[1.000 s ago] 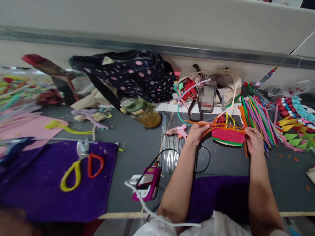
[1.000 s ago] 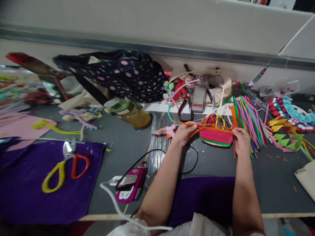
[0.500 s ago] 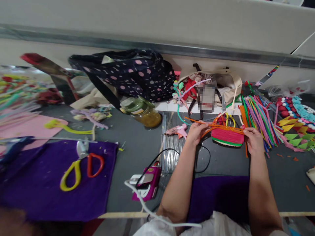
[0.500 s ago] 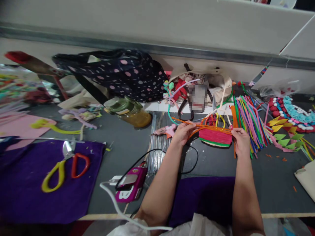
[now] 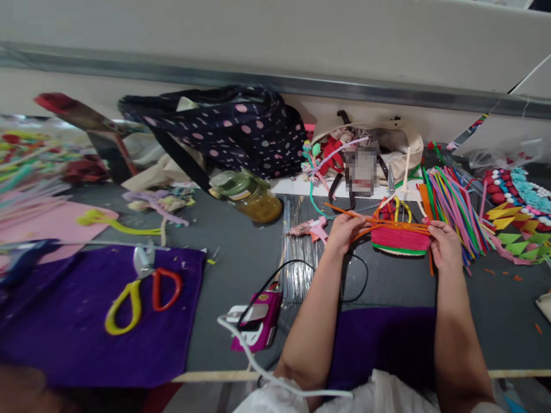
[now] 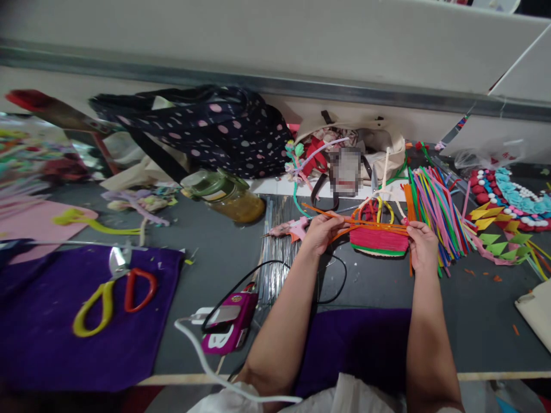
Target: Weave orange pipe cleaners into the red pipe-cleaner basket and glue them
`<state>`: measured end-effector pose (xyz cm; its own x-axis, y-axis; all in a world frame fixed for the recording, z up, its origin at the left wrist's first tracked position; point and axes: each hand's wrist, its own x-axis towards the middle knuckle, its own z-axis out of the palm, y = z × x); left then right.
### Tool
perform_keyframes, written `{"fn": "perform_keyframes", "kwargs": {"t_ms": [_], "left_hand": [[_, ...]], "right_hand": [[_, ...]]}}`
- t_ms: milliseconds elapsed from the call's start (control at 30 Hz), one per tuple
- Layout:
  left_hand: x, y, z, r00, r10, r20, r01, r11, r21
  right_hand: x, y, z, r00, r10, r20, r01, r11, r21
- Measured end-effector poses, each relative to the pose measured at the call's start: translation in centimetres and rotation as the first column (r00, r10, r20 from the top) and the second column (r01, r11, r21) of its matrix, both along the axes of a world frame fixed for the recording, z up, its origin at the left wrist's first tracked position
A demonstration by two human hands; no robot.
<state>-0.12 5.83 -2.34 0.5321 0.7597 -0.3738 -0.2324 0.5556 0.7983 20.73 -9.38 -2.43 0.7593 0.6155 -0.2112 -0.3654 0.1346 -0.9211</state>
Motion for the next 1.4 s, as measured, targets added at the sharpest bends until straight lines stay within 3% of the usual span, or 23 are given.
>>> {"fn": "perform_keyframes", "kwargs": {"t_ms": [267,467,667,967,1200,1300,1400], "left_hand": [[0.2,-0.1,-0.4,1.0,-0.015,-0.013,0.015,1.0,0.014],[0.2,-0.1,-0.8,0.998,-0.022,-0.054,0.026,0.998,0.065],[0.5,-0.2,-1.1,0.998,-0.014,-0.066,0.017,0.998,0.055],[0.5,-0.3,-1.1,0.998,-0.031,-0.054,0.033,0.998,0.045],[0.7,-0.3,-1.2,0.99,-0.025,-0.136,0.043,0.991,0.125],[0.7,-0.4,-0.8,0.986,0.052,-0.161,-0.022,0.983,0.181],[0.8,-0.5,0.1,0.988,0.142,-0.054,-0.129,0.973,0.192]], "right_hand": [[-0.1,0.1,-0.3,0.999,-0.029,0.044,0.031,0.999,-0.045],[0.1,0.2,-1.2,0.961,-0.068,0.267,0.103,0.987,-0.12],[0.5,0.1,-1.9,0.822,-0.019,0.569,0.167,0.964,-0.209],[0.4,-0.3,-1.1,0.608,0.102,0.787,0.269,0.906,-0.326],[0.1,-0.3,-1.1,0.626,0.177,0.759,0.235,0.885,-0.401],[-0.1,-0.2,-0.9,0.648,0.085,0.757,0.255,0.912,-0.321],[-0.4,0.0,-0.7,0.682,-0.032,0.731,0.259,0.945,-0.2]]}}
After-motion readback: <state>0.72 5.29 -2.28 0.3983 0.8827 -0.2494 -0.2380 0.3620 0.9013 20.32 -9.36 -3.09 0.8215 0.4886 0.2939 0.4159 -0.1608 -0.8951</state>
